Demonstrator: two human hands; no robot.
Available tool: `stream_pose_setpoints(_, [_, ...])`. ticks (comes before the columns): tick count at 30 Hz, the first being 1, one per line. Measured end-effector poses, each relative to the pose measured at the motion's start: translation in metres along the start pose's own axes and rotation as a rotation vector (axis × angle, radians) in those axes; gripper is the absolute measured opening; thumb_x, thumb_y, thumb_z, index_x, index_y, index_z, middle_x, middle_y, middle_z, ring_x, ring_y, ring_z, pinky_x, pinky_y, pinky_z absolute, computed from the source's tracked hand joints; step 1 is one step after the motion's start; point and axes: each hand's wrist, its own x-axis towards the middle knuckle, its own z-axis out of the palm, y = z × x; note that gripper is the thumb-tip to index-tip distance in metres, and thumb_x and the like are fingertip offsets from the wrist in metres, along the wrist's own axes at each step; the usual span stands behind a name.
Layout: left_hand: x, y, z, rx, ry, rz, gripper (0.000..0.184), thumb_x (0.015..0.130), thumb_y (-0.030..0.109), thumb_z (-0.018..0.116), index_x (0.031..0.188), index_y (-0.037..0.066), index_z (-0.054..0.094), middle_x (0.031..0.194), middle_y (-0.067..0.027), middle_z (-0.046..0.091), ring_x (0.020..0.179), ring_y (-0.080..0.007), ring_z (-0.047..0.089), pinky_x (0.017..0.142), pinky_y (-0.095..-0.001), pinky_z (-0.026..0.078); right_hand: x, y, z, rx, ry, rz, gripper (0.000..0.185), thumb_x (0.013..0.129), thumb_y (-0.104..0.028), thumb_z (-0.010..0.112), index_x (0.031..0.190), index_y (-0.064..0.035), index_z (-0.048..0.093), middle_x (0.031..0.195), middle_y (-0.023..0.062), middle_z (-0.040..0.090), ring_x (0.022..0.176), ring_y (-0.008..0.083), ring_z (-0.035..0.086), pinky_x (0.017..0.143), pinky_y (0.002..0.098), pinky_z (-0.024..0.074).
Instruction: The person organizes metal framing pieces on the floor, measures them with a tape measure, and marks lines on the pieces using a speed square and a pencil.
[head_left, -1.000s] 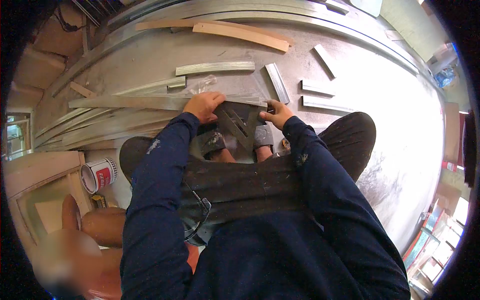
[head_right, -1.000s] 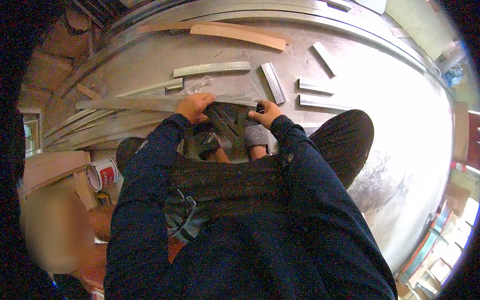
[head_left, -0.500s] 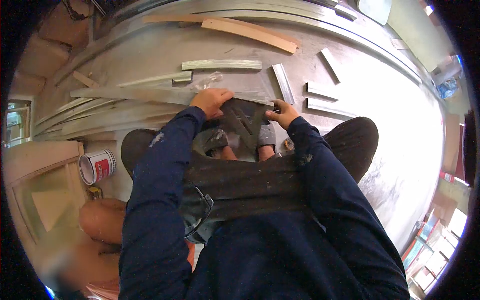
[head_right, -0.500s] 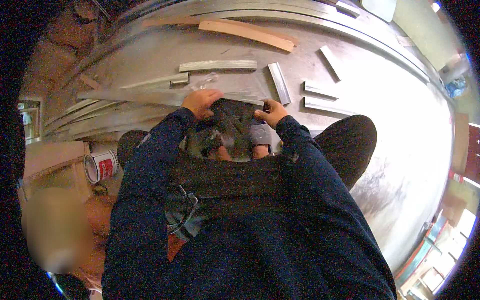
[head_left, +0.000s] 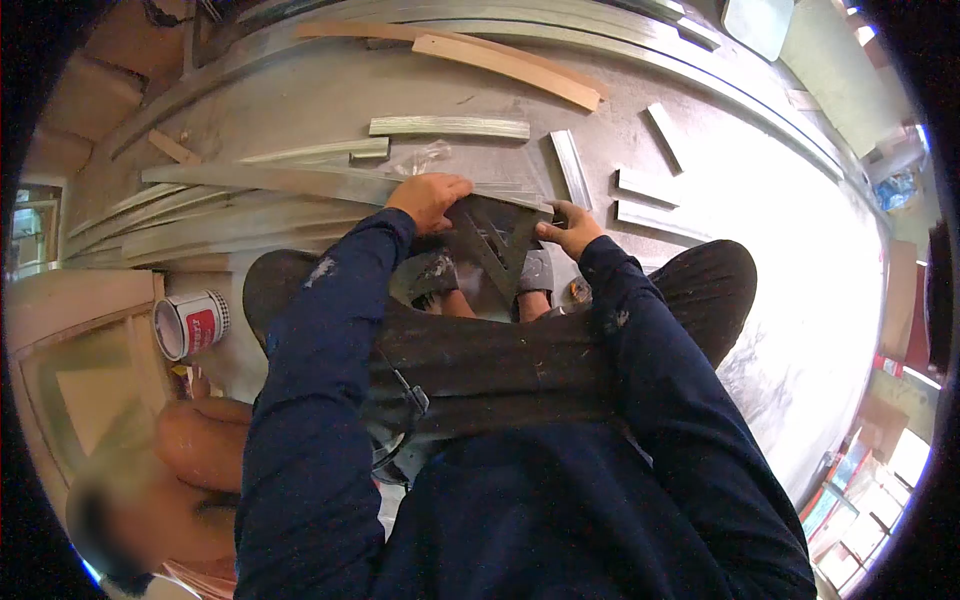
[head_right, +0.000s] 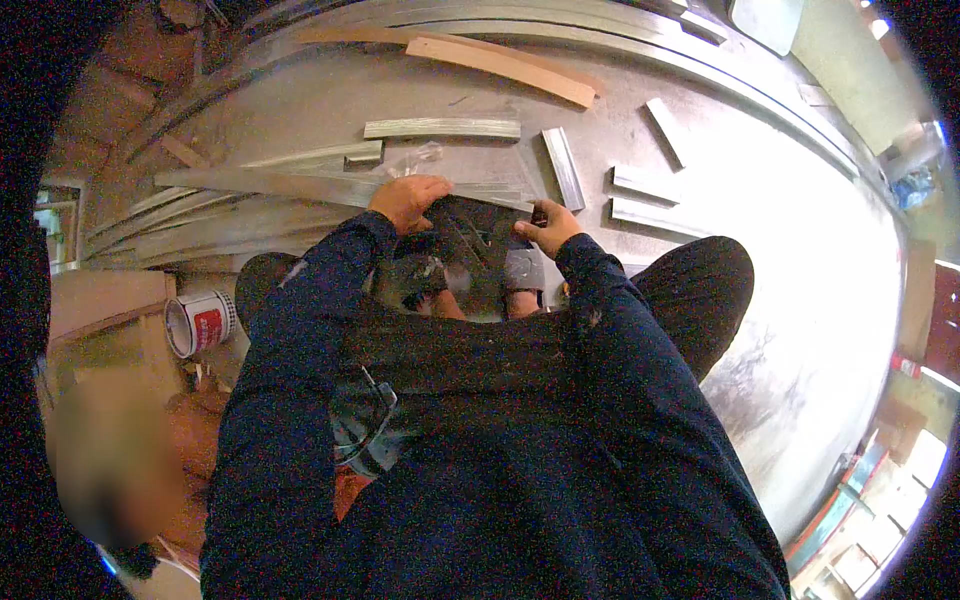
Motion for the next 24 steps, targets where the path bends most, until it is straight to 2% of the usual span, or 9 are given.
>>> stream_pose_setpoints(4, [-0.001, -0.006, 0.007, 0.018, 0.140, 0.098, 0.059, 0.055, 0.009, 0.079, 0.108, 0.008, 0.052, 0.102, -0.0091, 0.059, 0.098, -0.0298, 0.058, 0.082, -0.0383, 0.049, -0.022, -0.024, 0.014, -0.307, 0.358, -0.077, 0.039, 0.077, -0.027, 0.070, 0.102, 0.0015, 0.060, 0.091, 0.0172, 0.066, 0.082, 0.0274, 0.065, 0.075, 0.0369, 0.0505])
stream_pose_setpoints(6, [-0.001, -0.007, 0.009, 0.001, 0.094, 0.049, 0.065, 0.054, 0.008, 0.079, 0.113, 0.008, 0.052, 0.110, -0.0108, 0.058, 0.104, -0.0310, 0.056, 0.087, -0.0383, 0.047, -0.041, -0.058, 0.017, -0.461, 0.602, -0.088, 0.028, 0.079, -0.021, 0.064, 0.100, -0.0019, 0.062, 0.086, 0.0190, 0.066, 0.081, 0.0331, 0.065, 0.075, 0.0398, 0.0504])
stream_pose_setpoints(9, [-0.001, -0.009, 0.013, -0.028, 0.060, 0.014, 0.071, 0.052, 0.007, 0.080, 0.117, 0.008, 0.052, 0.117, -0.0123, 0.057, 0.109, -0.0319, 0.054, 0.092, -0.0384, 0.046, -0.048, -0.063, 0.024, -0.347, 0.557, -0.154, 0.019, 0.080, -0.014, 0.058, 0.095, -0.0051, 0.064, 0.080, 0.0196, 0.065, 0.079, 0.0366, 0.063, 0.074, 0.0416, 0.0503])
stream_pose_setpoints(13, [0.001, -0.011, 0.014, -0.048, 0.071, 0.039, 0.070, 0.052, 0.008, 0.080, 0.117, 0.007, 0.053, 0.117, -0.0121, 0.057, 0.108, -0.0316, 0.055, 0.093, -0.0386, 0.046, -0.057, -0.072, 0.039, -0.374, 0.547, -0.119, 0.030, 0.081, -0.010, 0.054, 0.110, -0.0099, 0.053, 0.081, 0.0230, 0.064, 0.078, 0.0412, 0.061, 0.071, 0.0486, 0.0481])
stream_pose_setpoints(15, [0.002, -0.012, 0.016, -0.045, 0.064, 0.031, 0.070, 0.052, 0.008, 0.080, 0.117, 0.007, 0.053, 0.117, -0.0121, 0.057, 0.109, -0.0315, 0.055, 0.093, -0.0383, 0.046, -0.052, -0.059, 0.043, -0.448, 0.571, -0.190, 0.032, 0.080, -0.009, 0.054, 0.111, -0.0078, 0.049, 0.071, 0.0175, 0.065, 0.070, 0.0373, 0.064, 0.065, 0.0447, 0.0484])
stream_pose_setpoints(18, [-0.001, -0.008, 0.012, -0.026, 0.101, 0.046, 0.064, 0.054, 0.008, 0.079, 0.113, 0.007, 0.053, 0.110, -0.0118, 0.059, 0.104, -0.0315, 0.056, 0.088, -0.0387, 0.047, -0.052, -0.061, 0.045, -0.640, 0.477, 0.018, 0.026, 0.081, -0.009, 0.054, 0.106, -0.0073, 0.049, 0.072, 0.0173, 0.065, 0.070, 0.0363, 0.064, 0.065, 0.0443, 0.0487])
stream_pose_setpoints(20, [-0.001, -0.008, 0.012, -0.010, 0.151, 0.067, 0.058, 0.056, 0.008, 0.078, 0.108, 0.006, 0.053, 0.103, -0.0116, 0.060, 0.100, -0.0316, 0.057, 0.084, -0.0392, 0.048, -0.049, -0.058, 0.043, -0.442, 0.597, -0.209, 0.019, 0.083, -0.009, 0.054, 0.101, -0.0066, 0.050, 0.072, 0.0178, 0.065, 0.069, 0.0353, 0.064, 0.063, 0.0438, 0.0489])
stream_pose_setpoints(22, [0.000, -0.009, 0.011, -0.028, 0.023, -0.007, 0.071, 0.054, 0.009, 0.080, 0.119, 0.006, 0.052, 0.121, -0.0122, 0.056, 0.111, -0.0317, 0.054, 0.094, -0.0380, 0.045, -0.047, -0.055, 0.044, -0.454, 0.570, -0.184, 0.017, 0.084, -0.009, 0.053, 0.100, -0.0063, 0.050, 0.070, 0.0175, 0.065, 0.068, 0.0350, 0.065, 0.063, 0.0433, 0.0489])
stream_pose_setpoints(24, [0.000, -0.009, 0.011, -0.028, 0.023, -0.003, 0.071, 0.053, 0.009, 0.080, 0.119, 0.006, 0.052, 0.121, -0.0123, 0.056, 0.111, -0.0319, 0.053, 0.094, -0.0382, 0.045, -0.045, -0.053, 0.044, -0.465, 0.547, -0.159, 0.015, 0.084, -0.009, 0.053, 0.099, -0.0059, 0.051, 0.069, 0.0171, 0.064, 0.067, 0.0346, 0.065, 0.062, 0.0429, 0.0489])
